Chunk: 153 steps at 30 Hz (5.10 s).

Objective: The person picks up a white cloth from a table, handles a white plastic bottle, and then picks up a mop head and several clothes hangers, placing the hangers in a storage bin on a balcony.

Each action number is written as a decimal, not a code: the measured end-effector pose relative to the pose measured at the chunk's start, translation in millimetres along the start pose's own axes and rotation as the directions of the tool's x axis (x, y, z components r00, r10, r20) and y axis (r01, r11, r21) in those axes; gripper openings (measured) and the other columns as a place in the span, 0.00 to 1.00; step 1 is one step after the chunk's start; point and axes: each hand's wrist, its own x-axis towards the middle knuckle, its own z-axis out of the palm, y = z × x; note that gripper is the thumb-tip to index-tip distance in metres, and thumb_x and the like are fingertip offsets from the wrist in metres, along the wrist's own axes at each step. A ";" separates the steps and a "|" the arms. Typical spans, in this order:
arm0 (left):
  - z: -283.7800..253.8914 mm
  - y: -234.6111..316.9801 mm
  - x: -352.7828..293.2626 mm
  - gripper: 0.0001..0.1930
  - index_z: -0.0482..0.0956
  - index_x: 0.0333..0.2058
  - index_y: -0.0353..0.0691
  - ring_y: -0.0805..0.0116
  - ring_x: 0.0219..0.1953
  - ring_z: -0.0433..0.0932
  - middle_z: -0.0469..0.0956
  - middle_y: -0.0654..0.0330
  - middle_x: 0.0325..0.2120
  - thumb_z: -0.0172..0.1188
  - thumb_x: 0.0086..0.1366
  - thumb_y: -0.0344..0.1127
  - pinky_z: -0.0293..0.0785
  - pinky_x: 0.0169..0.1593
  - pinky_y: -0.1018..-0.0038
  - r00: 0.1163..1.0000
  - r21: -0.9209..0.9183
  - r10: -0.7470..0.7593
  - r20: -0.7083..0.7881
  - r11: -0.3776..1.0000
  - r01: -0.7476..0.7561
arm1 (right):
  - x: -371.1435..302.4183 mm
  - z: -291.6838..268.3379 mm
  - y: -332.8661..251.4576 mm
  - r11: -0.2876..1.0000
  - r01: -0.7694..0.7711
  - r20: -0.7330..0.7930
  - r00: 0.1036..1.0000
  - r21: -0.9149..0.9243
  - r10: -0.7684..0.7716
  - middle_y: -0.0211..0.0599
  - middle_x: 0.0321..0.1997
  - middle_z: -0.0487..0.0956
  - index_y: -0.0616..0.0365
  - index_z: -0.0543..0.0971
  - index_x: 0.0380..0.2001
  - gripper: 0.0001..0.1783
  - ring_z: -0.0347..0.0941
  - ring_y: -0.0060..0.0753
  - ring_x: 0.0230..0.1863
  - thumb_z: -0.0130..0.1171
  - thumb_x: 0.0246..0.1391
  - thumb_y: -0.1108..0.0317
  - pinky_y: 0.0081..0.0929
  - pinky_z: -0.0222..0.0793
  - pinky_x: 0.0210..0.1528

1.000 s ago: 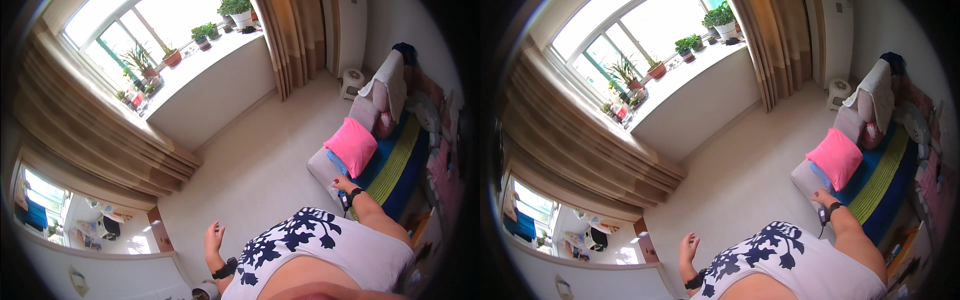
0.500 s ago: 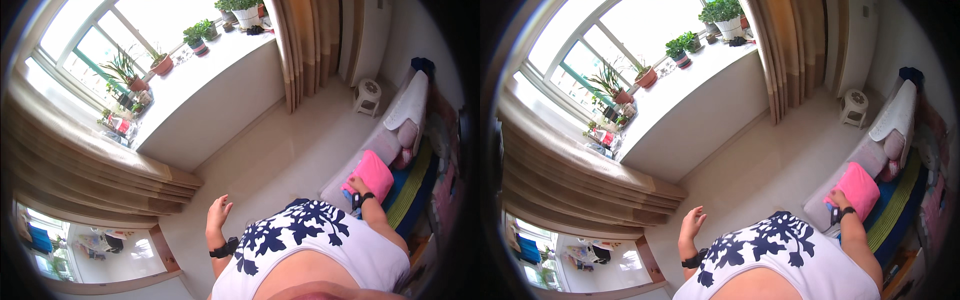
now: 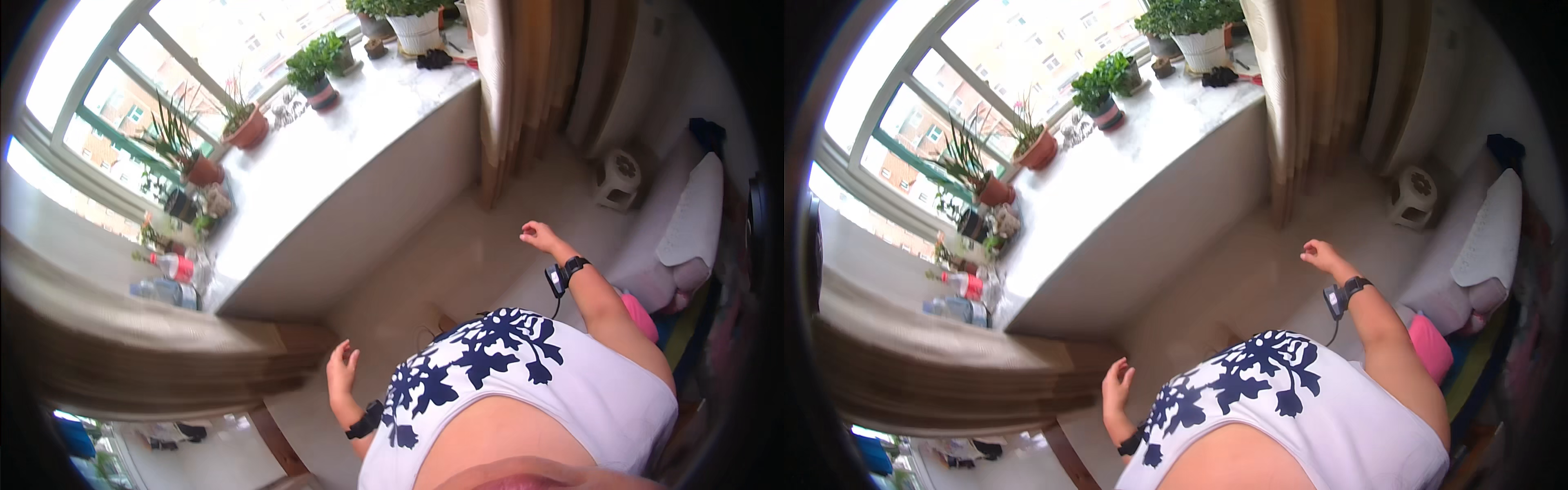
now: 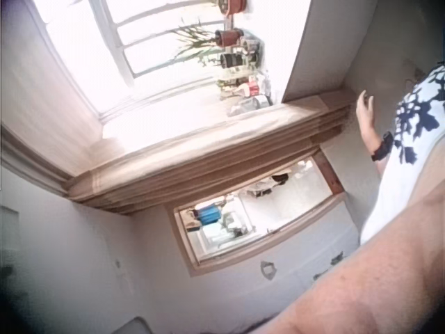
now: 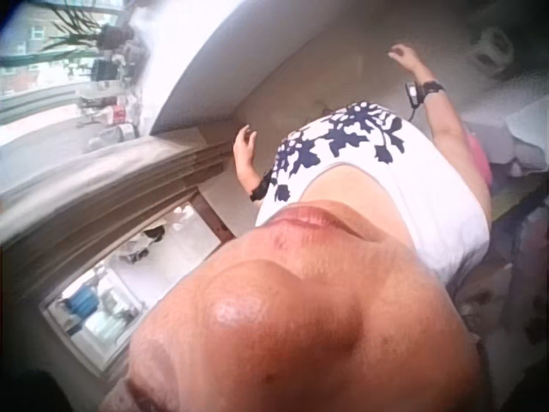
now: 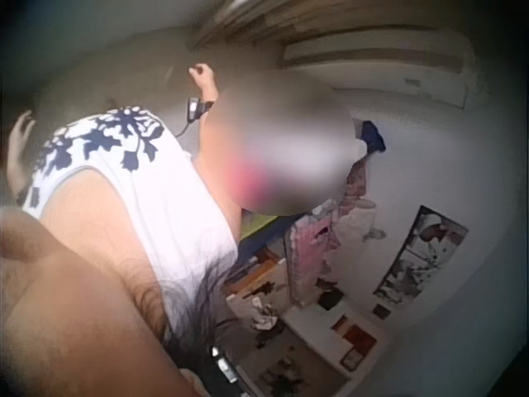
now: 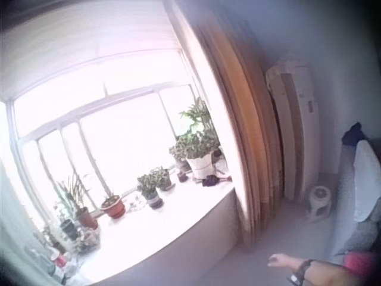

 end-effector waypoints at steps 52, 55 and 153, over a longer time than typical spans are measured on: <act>-12.8 -18.6 430.1 0.17 0.76 0.42 0.41 0.50 0.48 0.68 0.71 0.53 0.47 0.52 0.55 0.41 0.64 0.53 0.61 0.786 0.400 0.137 -0.603 0.904 0.150 | 671.9 476.9 -549.8 0.735 0.422 0.248 0.907 -0.530 -0.341 0.41 0.65 0.55 0.51 0.44 0.64 0.59 0.64 0.45 0.57 0.69 0.35 0.46 0.36 0.65 0.54; -16.7 -17.1 430.3 0.18 0.76 0.43 0.40 0.49 0.49 0.67 0.70 0.53 0.48 0.52 0.54 0.39 0.63 0.53 0.60 0.814 0.397 0.120 -0.568 0.907 0.143 | 672.0 485.2 -533.5 0.756 0.490 0.233 0.872 -0.434 -0.431 0.48 0.46 0.73 0.52 0.62 0.54 0.35 0.70 0.50 0.48 0.62 0.44 0.54 0.38 0.67 0.47; -28.1 36.2 475.6 0.22 0.65 0.50 0.35 0.58 0.50 0.71 0.70 0.53 0.48 0.48 0.58 0.36 0.70 0.50 0.61 0.737 -0.972 -0.658 -0.154 0.236 0.007 | 770.3 107.5 -258.1 0.676 0.097 -0.123 0.955 -0.730 -0.271 0.36 0.52 0.69 0.56 0.77 0.41 0.23 0.55 0.36 0.61 0.56 0.49 0.51 0.46 0.41 0.65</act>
